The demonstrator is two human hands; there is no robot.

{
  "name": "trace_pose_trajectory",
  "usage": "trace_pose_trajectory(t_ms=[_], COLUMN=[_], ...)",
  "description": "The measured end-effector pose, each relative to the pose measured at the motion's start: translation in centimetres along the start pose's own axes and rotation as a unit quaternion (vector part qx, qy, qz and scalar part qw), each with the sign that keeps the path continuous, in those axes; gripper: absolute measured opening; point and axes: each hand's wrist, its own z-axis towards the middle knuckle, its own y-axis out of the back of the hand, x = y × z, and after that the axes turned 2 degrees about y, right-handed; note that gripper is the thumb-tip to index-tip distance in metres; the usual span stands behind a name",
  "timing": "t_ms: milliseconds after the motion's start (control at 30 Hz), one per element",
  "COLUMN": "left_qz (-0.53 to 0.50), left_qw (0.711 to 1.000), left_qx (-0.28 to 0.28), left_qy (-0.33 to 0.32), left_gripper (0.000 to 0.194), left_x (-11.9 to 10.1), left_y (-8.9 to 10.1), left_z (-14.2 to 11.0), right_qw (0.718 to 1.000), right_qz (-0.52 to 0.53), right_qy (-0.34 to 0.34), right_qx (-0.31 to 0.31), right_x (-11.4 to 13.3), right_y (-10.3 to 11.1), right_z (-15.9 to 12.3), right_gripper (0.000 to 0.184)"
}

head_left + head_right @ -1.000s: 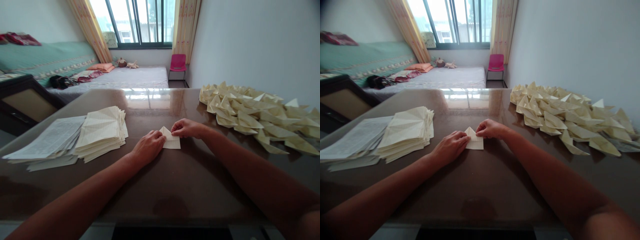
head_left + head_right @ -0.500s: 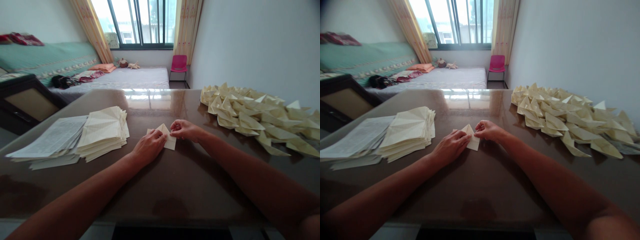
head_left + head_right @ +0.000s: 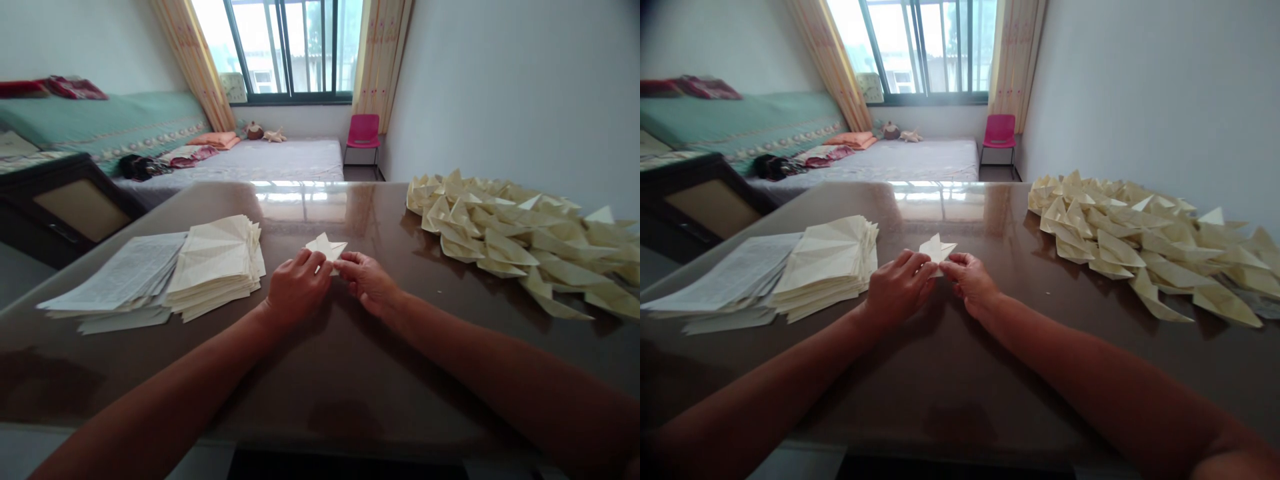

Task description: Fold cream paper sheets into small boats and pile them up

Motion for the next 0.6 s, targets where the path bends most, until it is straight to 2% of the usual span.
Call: trace_pose_trajectory(t_ms=[167,233,300,367,400,467,533,600], left_qz=[0.004,-0.056,-0.159,-0.284,-0.349,-0.475,-0.573,-0.623], left_qw=[0.999,0.996,0.979,0.937,0.907,0.835,0.76,0.71], left_qx=[-0.042,-0.073,-0.114,-0.14,-0.141,-0.122,-0.098,-0.083], left_qy=[-0.029,0.003,0.066,0.148,0.188,0.25,0.289,0.318], left_gripper=[0.021,0.019,0.015,0.016,0.017,0.02,0.022,0.024], left_x=[0.9,1.4,1.9,2.3,2.4,2.4,2.2,2.0], left_y=[-0.1,-0.5,-0.8,-1.1,-1.2,-1.5,-1.9,-2.5], left_z=[-0.3,-0.3,0.0,0.3,0.5,0.8,0.9,0.9], right_qw=[0.998,0.995,0.989,0.971,0.957,0.938,0.937,0.937], right_qz=[-0.019,-0.057,-0.1,-0.15,-0.179,-0.216,-0.221,-0.212], right_qy=[0.028,0.053,0.104,0.184,0.228,0.259,0.199,0.108], right_qx=[0.047,0.057,0.031,-0.001,0.008,0.079,0.183,0.257], right_x=[-0.1,0.2,0.8,1.6,2.2,3.2,4.1,4.4], right_y=[0.1,0.6,1.4,2.5,3.1,4.2,5.2,5.7], right_z=[0.0,0.7,1.7,2.8,3.2,3.7,3.8,3.7], right_gripper=[0.039,0.032,0.025,0.028,0.035,0.052,0.059,0.053])
